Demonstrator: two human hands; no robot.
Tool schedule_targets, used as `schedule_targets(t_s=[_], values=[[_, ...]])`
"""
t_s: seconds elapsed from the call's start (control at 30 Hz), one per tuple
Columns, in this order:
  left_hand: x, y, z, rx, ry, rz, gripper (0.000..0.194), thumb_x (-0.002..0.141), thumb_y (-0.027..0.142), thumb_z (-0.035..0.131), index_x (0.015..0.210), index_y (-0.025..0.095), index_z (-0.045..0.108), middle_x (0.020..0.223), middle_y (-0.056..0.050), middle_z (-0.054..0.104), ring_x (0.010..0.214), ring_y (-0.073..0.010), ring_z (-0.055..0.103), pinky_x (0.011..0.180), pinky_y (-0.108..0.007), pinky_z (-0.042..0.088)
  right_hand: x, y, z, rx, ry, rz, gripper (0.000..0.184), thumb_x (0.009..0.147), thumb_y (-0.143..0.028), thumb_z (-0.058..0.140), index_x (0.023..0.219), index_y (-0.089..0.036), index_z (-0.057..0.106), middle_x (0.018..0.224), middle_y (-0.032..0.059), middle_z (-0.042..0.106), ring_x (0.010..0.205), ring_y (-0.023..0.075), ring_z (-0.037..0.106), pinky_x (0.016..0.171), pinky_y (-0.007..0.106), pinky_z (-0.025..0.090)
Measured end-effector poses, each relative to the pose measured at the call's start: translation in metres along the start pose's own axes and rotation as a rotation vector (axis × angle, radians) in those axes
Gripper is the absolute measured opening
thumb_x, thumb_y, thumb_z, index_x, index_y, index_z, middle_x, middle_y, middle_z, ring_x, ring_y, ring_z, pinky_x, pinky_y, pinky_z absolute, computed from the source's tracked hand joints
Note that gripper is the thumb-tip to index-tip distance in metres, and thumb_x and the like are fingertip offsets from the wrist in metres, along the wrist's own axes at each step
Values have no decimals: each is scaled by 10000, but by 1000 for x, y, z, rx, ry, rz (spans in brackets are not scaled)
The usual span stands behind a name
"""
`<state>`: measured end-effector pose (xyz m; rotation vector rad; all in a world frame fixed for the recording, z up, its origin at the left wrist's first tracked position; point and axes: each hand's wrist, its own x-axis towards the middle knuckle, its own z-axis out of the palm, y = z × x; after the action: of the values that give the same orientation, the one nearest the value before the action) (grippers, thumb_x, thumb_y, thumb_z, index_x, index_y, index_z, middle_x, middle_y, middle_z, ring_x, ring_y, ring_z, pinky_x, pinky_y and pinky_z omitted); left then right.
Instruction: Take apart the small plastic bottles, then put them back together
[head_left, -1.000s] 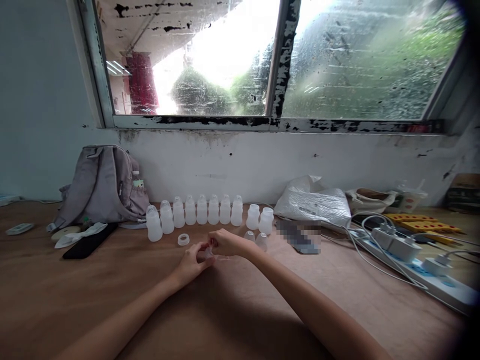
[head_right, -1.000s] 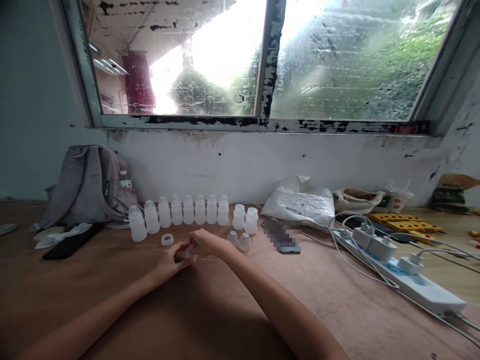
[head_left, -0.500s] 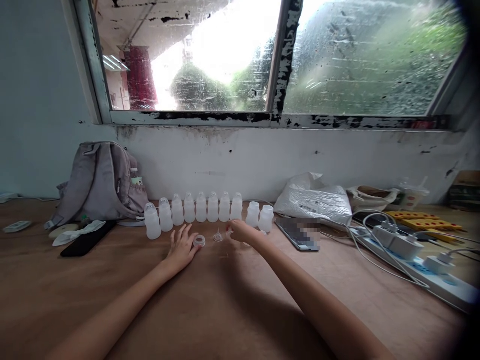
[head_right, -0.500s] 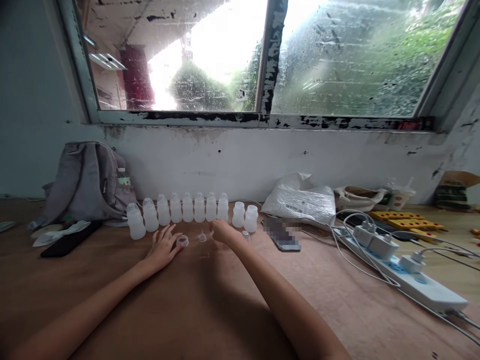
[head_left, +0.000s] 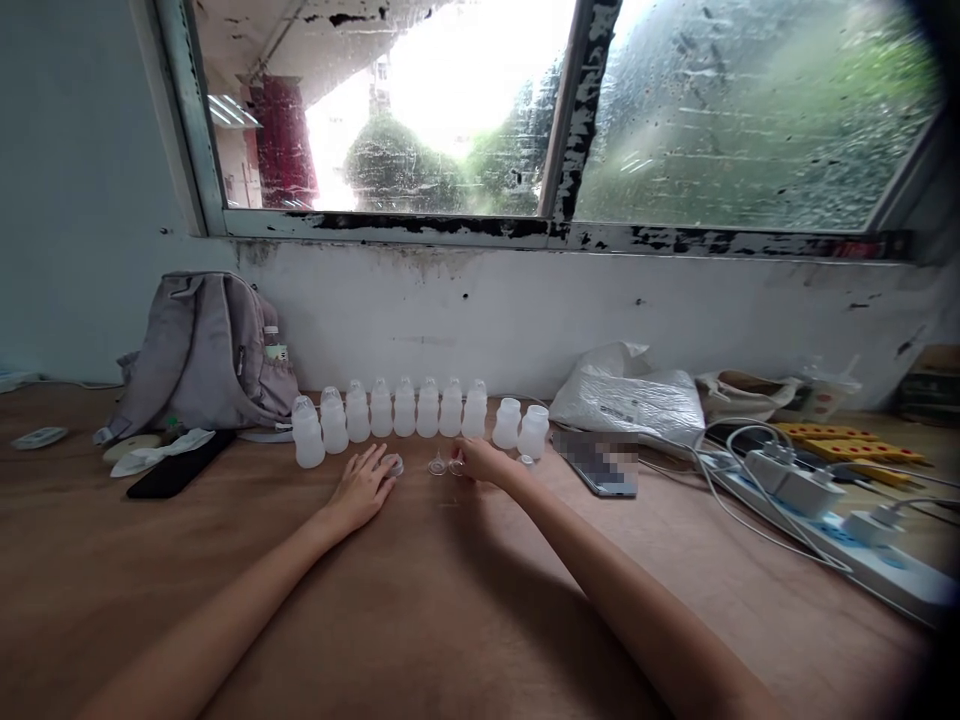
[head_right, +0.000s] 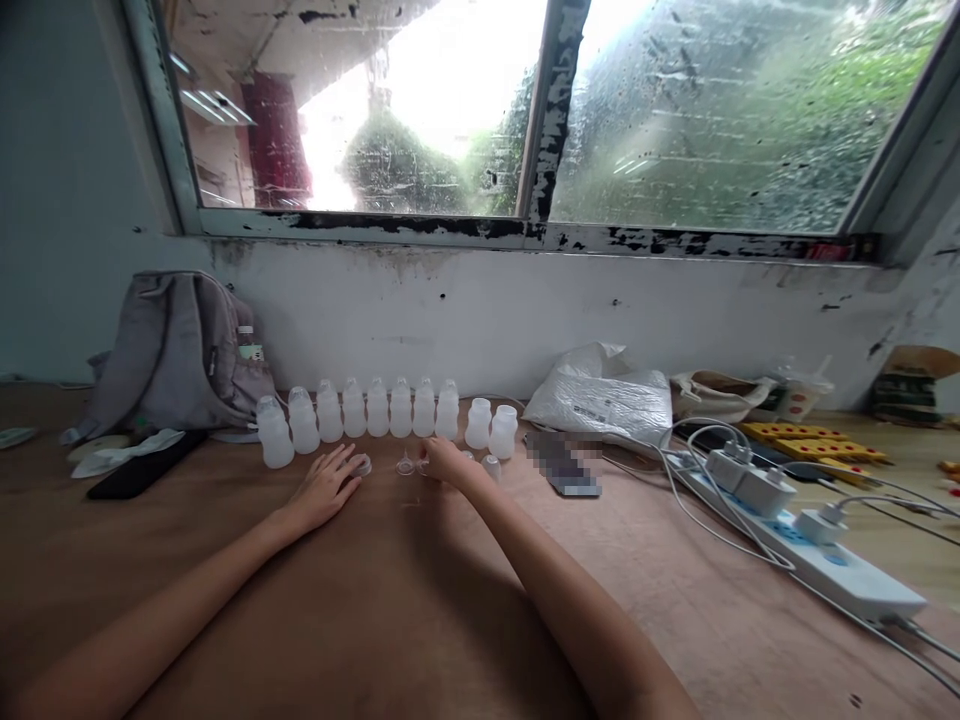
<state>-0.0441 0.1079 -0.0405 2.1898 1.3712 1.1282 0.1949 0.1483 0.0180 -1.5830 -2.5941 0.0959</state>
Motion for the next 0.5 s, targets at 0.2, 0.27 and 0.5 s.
schedule_targets(t_s=[0.2,0.27,0.5], values=[[-3,-2,2,51,-22,19,372,751,369,526,1109,270,542,1288,-69,436,1243,-267,274,1030,-417,63,1,2,3,11,-46,-10,235,837,-279,480,1029,-153,532,1029,57,556,888,177,545,765,337,457],[-3,-3,2,71,-15,18,362,757,363,518,1103,257,544,1276,-78,449,1237,-267,288,1030,-415,72,1,1,4,20,-57,-4,253,859,-295,442,1068,-169,508,1095,60,519,905,165,540,769,364,463],[-4,-2,2,116,1,6,331,757,345,511,1068,238,554,1265,-88,459,1228,-266,304,1035,-422,60,-1,5,-13,75,-3,17,249,721,-223,604,959,-156,577,877,49,621,800,165,571,658,212,424]])
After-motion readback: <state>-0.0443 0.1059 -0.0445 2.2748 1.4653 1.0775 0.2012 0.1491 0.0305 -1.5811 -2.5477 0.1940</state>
